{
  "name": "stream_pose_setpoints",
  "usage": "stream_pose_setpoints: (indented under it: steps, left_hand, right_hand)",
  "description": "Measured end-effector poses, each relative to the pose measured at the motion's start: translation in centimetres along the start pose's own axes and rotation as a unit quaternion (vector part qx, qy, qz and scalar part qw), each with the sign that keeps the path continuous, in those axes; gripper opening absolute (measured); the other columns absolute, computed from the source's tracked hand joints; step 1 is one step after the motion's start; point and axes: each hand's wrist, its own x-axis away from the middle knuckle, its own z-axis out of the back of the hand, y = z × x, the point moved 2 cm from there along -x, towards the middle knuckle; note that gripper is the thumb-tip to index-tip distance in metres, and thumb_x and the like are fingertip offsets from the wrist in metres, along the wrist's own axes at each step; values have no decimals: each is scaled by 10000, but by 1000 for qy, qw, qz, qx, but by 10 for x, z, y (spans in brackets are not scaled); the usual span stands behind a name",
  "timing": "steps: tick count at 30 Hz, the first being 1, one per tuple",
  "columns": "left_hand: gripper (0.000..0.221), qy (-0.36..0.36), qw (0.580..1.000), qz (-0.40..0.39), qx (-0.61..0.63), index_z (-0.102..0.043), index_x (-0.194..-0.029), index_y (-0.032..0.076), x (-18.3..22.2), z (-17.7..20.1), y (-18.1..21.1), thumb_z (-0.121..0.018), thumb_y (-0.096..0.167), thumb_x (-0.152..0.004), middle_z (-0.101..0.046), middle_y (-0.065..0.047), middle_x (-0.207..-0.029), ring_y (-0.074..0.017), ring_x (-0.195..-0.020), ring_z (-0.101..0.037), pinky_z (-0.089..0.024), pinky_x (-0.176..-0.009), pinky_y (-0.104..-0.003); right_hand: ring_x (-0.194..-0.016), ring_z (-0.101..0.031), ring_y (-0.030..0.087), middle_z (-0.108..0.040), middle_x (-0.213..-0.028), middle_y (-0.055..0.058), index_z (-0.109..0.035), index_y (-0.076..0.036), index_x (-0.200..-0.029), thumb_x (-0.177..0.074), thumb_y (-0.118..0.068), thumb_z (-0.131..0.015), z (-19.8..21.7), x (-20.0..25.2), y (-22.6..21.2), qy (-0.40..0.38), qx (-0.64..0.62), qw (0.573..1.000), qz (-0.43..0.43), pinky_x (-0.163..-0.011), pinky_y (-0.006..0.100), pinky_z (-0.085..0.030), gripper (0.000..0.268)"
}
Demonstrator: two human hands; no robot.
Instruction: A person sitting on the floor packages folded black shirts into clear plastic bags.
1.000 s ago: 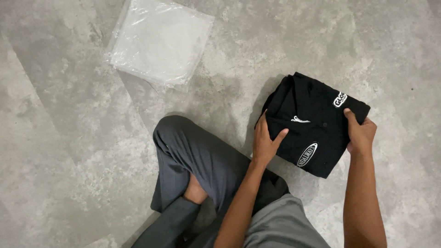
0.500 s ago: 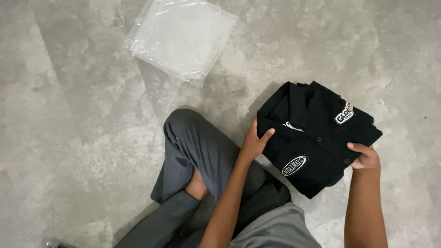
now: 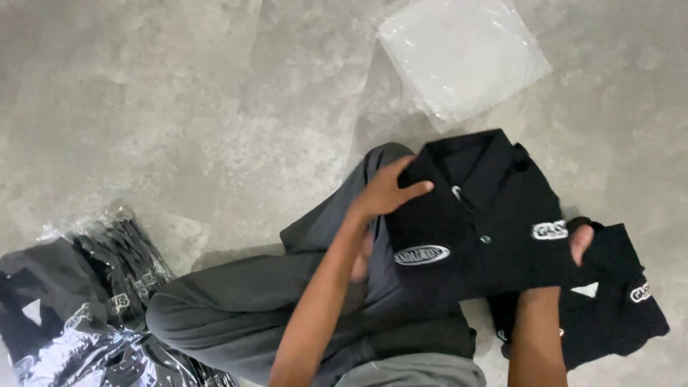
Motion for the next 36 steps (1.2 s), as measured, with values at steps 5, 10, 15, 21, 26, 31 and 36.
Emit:
stream_pose_setpoints:
  steps: [5,10,15,21,26,31,36]
  left_hand:
    - [591,117,993,23,14,-661,-1358,37,57,114,-32,-866,293,-866,-698,-272,-1219,-425,-1197,-618,-516,-1016,-543]
    - [500,192,978,77,19,-685,-1334,117,122,211,-91,-881,215,-885,-746,-162,-1143,-268,-1075,-680,-571,-934,-425]
    - [440,367,918,149,19,-708,-1316,209,169,296,-137,-875,290,-917,-746,-49,-993,-142,-782,-681,-606,-588,-269]
    - [594,540,822,181,-1,-501,-1502,82,211,300,-210,-706,352,-1014,-666,-239,-1290,-435,-1204,-670,-533,-1039,-570]
    - [753,507,827,241,-14,-516,-1482,15,211,223,-270,-816,390,-901,-622,-272,-1309,-442,-1295,-602,-484,-1126,-530]
    - [883,449,847,284,-8,-383,-1595,72,207,214,-242,-832,368,-896,-518,-261,-1468,-426,-1419,-518,-452,-1186,-506]
    - [868,461,855,238,-11,-404,-1607,25,207,219,-201,-845,270,-901,-543,-271,-1506,-431,-1437,-502,-432,-1201,-517]
  right_hand:
    - [-1328,-539,398,-556,-1487,232,-517,-54,-1510,-972,-283,-659,39,-43,87,146,482,850,-154,-1178,587,-348,602]
    - [-1166,-721,302,-697,-1381,95,-610,-217,-1489,-835,-255,-887,7,-117,267,37,732,592,-336,-884,457,-624,711]
    - [-985,-775,237,-772,-1176,55,-721,-260,-1327,-853,-257,-863,32,-163,386,-32,827,469,-310,-689,385,-651,494]
    - [-1046,-752,168,-764,-1179,36,-569,-284,-1453,-839,-642,-863,164,-241,405,-70,902,339,-257,-843,352,-624,769]
    - [-1135,-705,281,-746,-1225,109,-644,-144,-1410,-912,-490,-831,150,-214,400,-102,918,331,-192,-940,429,-580,634]
    - [-1100,-698,296,-756,-1184,112,-659,-111,-1382,-976,-403,-793,145,-204,400,-134,931,311,-134,-925,443,-576,518]
    - [-1119,-702,394,-758,-1168,179,-656,-80,-1390,-984,-361,-772,133,-197,408,-131,930,325,-115,-937,493,-580,507]
